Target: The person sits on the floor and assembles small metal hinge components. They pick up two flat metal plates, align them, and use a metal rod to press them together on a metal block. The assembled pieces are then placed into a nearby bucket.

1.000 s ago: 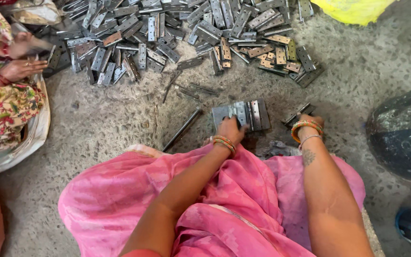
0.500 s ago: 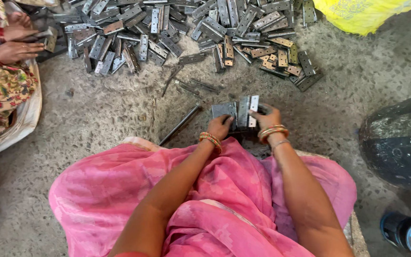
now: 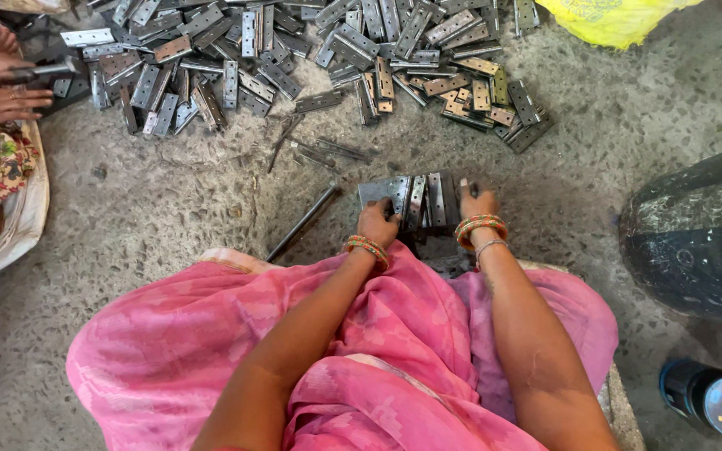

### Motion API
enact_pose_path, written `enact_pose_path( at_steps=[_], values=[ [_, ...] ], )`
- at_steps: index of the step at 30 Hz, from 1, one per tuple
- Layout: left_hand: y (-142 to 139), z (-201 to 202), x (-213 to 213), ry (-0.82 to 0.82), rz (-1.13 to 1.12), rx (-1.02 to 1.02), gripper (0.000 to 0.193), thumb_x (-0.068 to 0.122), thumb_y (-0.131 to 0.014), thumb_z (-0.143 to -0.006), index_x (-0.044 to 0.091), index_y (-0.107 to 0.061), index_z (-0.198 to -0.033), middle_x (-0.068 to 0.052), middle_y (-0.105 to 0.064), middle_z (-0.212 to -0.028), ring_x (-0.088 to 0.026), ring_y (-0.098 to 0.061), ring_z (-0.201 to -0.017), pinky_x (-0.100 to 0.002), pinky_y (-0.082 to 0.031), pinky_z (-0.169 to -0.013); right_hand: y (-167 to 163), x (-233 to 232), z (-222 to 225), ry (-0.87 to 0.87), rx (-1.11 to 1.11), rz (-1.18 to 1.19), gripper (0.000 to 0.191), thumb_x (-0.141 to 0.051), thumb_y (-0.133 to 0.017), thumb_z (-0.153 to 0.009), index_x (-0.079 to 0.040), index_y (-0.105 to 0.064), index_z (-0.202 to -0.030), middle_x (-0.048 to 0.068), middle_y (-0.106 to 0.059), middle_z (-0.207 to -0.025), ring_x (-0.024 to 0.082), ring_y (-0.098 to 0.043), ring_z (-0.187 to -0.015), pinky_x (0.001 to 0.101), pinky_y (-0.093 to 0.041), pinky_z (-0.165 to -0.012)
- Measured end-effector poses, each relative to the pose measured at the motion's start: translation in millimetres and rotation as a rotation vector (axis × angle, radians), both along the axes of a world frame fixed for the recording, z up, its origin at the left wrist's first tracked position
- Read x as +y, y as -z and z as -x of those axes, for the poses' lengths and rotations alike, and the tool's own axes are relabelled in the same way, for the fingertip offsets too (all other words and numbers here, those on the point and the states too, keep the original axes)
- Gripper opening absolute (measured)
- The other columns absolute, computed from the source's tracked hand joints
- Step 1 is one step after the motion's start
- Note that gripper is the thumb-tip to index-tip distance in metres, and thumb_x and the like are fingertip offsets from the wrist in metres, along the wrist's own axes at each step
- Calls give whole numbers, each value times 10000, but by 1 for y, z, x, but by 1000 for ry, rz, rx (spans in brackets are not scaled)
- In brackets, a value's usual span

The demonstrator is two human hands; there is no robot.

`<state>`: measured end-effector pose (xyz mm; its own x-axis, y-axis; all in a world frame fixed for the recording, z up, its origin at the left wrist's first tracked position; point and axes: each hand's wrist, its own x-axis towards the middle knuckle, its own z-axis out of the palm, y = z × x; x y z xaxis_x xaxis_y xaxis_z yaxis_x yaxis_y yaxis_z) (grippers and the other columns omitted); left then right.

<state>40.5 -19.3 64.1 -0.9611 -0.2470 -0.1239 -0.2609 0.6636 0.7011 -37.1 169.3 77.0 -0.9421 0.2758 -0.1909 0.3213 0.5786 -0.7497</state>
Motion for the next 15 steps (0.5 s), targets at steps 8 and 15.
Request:
enact_pose_path(
  at_steps=[8,15],
  values=[
    [-5,3,12,-53,26,-109,494,273,-849,-768,79,-708,-1199,-211,-589,-1275,-415,-605,-1149,-472,-501,-991,5,-1,10,0,-257,-6,935,-806,-417,-918,40,-710,-1190,343,-669,-1203,515,-599,-1209,521,-459,-1050],
    [2,10,27,-47,4,-74,475,211,-857,-728,85,-736,-1170,-215,-582,-1262,-419,-609,-1140,-469,-505,-990,14,11,18,20,-377,42,1153,-948,-385,-879,125,-668,-1191,379,-638,-1212,510,-590,-1211,513,-440,-1055]
  ],
)
